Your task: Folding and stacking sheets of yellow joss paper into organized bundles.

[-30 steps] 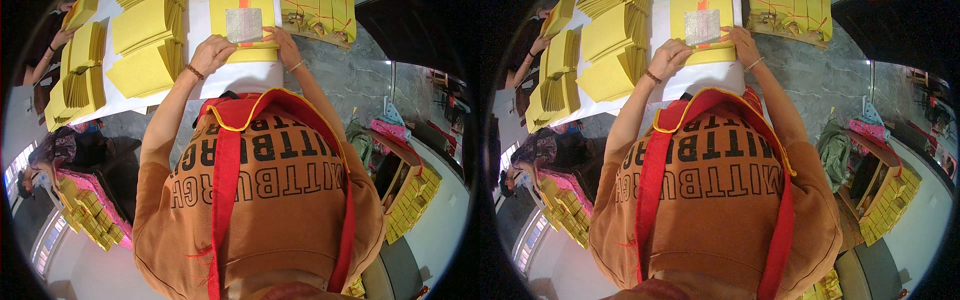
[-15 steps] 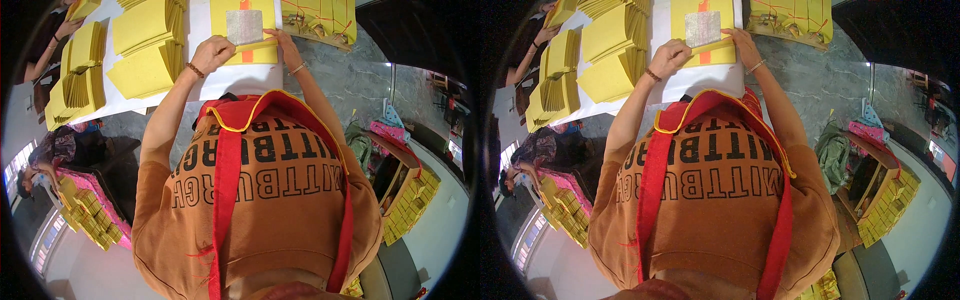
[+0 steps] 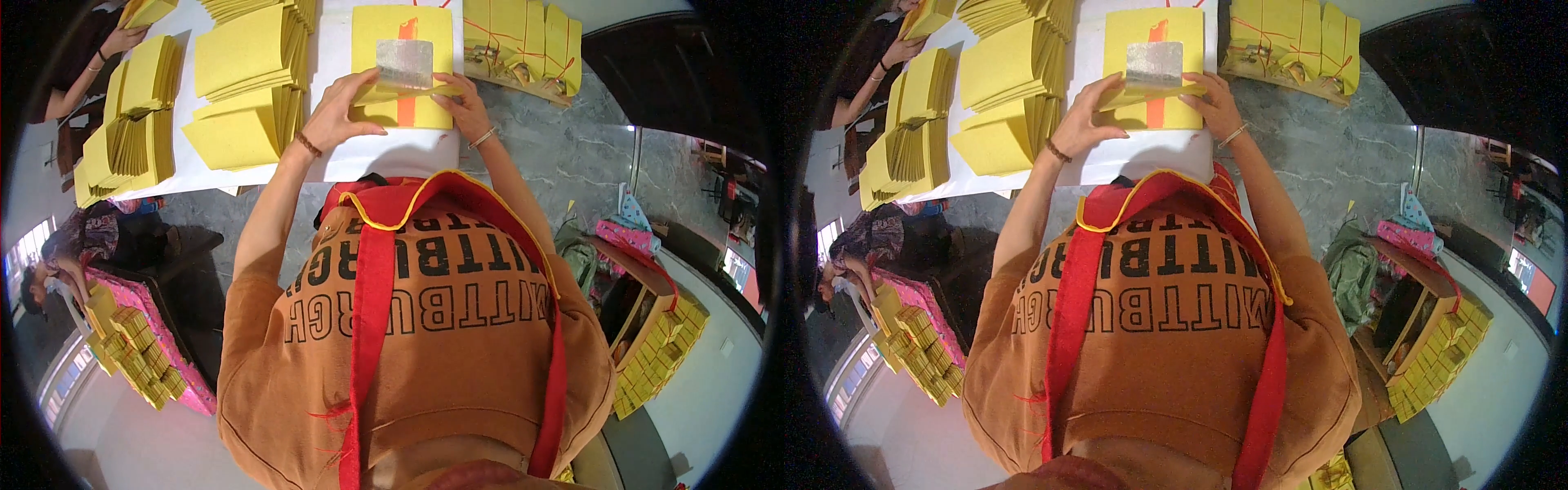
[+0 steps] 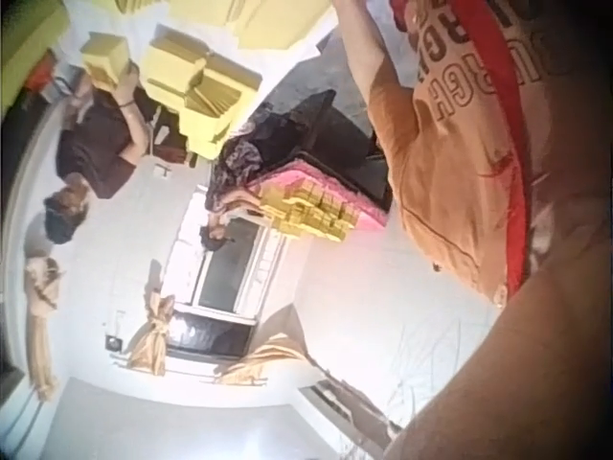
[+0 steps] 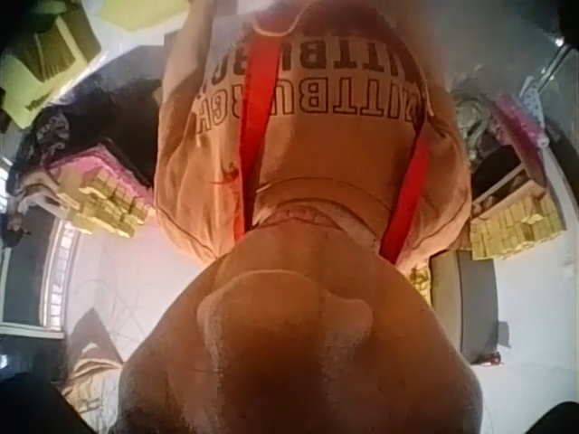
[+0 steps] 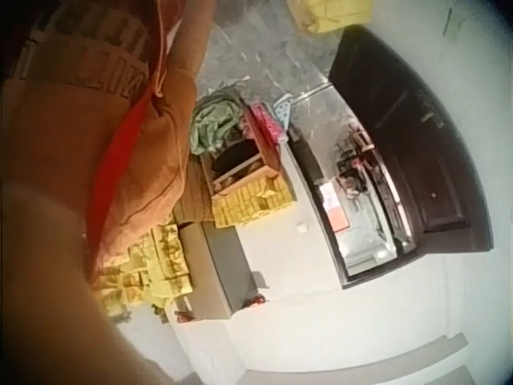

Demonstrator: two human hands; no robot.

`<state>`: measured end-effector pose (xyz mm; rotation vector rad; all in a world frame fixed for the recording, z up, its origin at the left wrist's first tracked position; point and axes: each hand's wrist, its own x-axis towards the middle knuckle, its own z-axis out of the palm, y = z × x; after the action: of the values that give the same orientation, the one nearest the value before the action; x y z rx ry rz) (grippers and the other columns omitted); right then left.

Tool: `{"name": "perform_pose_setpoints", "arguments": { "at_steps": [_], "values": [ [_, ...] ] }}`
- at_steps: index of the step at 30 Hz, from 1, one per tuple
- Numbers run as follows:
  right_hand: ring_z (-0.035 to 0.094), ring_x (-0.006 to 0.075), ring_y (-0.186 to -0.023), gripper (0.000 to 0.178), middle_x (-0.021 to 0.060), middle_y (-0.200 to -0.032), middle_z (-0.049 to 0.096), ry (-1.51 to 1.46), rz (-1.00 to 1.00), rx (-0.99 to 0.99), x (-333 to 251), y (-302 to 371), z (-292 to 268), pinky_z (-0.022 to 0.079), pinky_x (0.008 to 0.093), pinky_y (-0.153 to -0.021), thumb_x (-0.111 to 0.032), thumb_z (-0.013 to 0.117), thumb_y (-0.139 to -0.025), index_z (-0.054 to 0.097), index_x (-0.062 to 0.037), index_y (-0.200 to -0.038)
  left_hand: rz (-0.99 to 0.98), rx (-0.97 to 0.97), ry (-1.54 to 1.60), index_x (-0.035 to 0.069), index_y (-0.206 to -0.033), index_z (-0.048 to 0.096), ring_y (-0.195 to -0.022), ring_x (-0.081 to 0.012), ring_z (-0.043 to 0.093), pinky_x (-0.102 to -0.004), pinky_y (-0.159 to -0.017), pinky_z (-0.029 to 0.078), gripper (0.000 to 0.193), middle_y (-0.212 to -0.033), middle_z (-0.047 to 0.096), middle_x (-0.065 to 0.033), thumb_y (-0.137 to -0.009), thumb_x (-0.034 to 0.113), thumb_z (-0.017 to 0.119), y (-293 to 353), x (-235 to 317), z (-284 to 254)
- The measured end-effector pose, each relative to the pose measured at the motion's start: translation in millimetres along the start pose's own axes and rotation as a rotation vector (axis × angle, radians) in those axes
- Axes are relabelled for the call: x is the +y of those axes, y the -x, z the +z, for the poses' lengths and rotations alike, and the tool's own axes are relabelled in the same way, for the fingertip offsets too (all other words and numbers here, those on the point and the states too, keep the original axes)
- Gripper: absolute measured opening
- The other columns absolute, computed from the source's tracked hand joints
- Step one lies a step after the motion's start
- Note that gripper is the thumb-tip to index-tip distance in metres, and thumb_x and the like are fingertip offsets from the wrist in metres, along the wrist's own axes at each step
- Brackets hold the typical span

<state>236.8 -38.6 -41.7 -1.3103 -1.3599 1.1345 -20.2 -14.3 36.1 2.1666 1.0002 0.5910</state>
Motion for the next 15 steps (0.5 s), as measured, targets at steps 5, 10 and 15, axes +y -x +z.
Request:
{"name": "perform_pose_setpoints", "arguments": {
  "at_steps": [5, 10, 15],
  "values": [
    [0.037, 0.0224, -0.115, 0.032, 0.0054, -0.114, 0.052, -0.179, -0.021, -0.099, 7, -7, -8, 0.031, 0.0318, -0.096, -0.016, 0.066, -0.076, 0.058, -0.0142, -0.108, -0.136, 0.320, 0.055, 0.010, -0.118, 0.051, -0.111, -0.0314, 0.042, -0.0396, -0.095, 0.035, 0.049, -0.117, 0.051, -0.0137, -0.071, 0.002, 0.062, 2, -16, 24],
    [0.033, 0.0248, -0.122, 0.035, 0.0019, -0.124, 0.049, 0.355, -0.375, -0.154, -21, 3, -35, 0.025, 0.0361, -0.100, -0.014, 0.069, -0.072, 0.059, -0.0166, -0.105, 0.009, 0.352, -0.111, 0.008, -0.099, 0.060, -0.109, -0.0313, 0.045, -0.0382, -0.093, 0.037, 0.036, -0.114, 0.054, -0.0133, -0.066, -0.004, 0.055, 3, -9, 24],
    [0.036, 0.0203, -0.124, 0.024, 0.0013, -0.125, 0.049, 0.435, -0.257, -0.388, -59, 20, -35, 0.023, 0.0362, -0.099, -0.017, 0.069, -0.071, 0.064, -0.0156, -0.095, 0.070, 0.203, -0.013, 0.008, -0.097, 0.057, -0.096, -0.0292, 0.056, -0.0372, -0.085, 0.041, 0.029, -0.103, 0.061, -0.0102, -0.069, -0.001, 0.057, 24, 3, 21]
  ]
}}
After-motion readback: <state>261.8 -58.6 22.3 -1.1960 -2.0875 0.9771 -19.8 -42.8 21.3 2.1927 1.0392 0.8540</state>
